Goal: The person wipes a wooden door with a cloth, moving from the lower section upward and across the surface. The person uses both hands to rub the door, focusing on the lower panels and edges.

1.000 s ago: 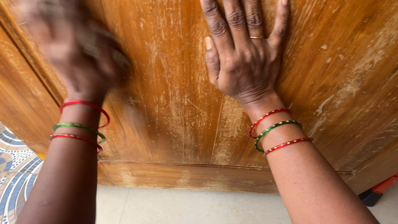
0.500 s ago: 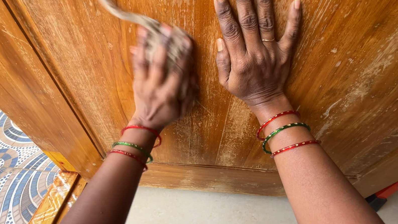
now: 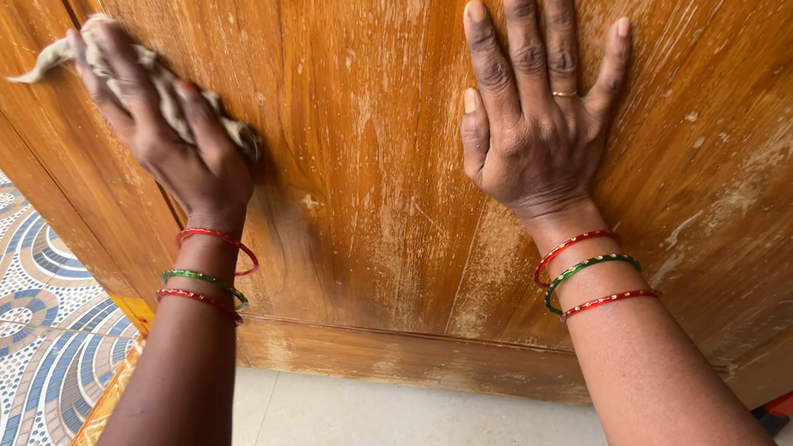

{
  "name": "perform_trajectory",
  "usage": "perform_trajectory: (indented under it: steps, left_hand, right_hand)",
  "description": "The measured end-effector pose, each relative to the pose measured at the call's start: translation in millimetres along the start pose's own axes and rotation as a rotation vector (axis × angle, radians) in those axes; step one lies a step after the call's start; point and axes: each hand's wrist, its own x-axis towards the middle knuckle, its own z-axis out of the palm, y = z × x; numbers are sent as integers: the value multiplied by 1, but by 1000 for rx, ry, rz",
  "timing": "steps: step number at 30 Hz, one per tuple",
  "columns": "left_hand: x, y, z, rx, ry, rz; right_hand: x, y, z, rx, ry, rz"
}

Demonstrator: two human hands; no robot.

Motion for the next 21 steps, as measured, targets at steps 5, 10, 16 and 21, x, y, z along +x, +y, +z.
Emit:
perform_trajectory:
  steps: [5,10,16,21]
  left_hand:
    - [40,5,13,86,2,17]
    - [51,3,7,115,-63,171]
    - [10,9,0,190,-55,171]
    - [10,13,-4,164,-98,162]
  right_hand:
    - [0,1,1,-21,-15,5]
    - [-1,1,6,-19,30,-3]
    - [-2,-6,6,-39,52,30]
    - [31,-45,14,-27,-122,175]
